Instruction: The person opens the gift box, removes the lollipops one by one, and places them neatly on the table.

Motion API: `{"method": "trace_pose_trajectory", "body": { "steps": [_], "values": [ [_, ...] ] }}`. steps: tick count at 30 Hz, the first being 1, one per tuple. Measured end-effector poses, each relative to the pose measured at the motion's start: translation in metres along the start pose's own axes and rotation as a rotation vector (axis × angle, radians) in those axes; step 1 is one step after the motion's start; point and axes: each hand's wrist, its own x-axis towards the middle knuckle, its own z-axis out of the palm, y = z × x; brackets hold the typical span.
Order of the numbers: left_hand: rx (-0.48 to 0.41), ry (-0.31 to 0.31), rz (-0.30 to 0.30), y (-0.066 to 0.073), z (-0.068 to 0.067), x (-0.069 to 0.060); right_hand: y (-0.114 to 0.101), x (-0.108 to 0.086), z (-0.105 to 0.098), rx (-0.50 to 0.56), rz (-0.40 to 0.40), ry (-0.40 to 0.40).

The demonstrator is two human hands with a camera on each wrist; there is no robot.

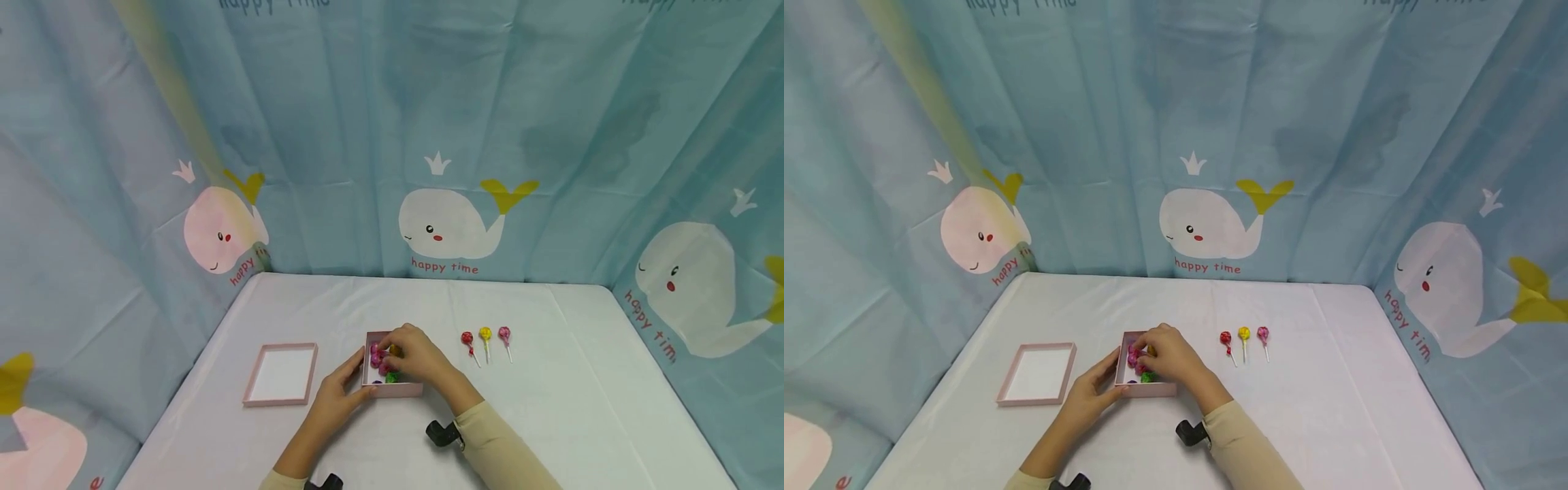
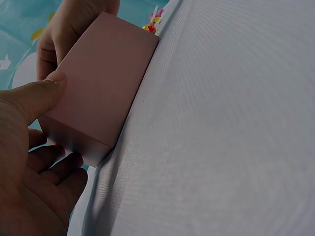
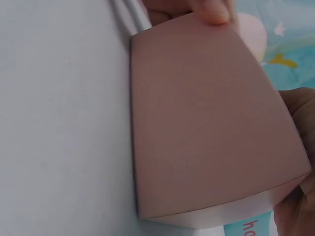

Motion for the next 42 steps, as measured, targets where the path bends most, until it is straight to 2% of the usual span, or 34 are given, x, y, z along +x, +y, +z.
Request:
{"method": "trace_pose_trajectory", "body": {
  "steps": [5, 14, 31, 38, 42],
  "values": [
    [-0.012, -0.019, -0.013, -0.002, 0.0, -0.001, 0.001, -0.001, 0.004, -0.071, -0.04, 0.014],
    [-0.003, -0.017, -0.015, -0.003, 0.001, 0.001, 0.001, 0.002, 0.006, -0.242, -0.104, -0.024],
    [-0.029, -0.018, 0.006, -0.003, 0.0, 0.001, -0.002, 0.002, 0.006, -0.342, -0.086, -0.049],
    [-0.02, -0.01, 0.005, -0.002, 0.0, 0.001, -0.006, 0.002, 0.003, -0.344, -0.095, -0.062],
    [-0.012, -0.004, 0.013, -0.003, 0.0, 0.001, -0.008, 0.002, 0.002, -0.337, -0.087, -0.098]
  ]
}}
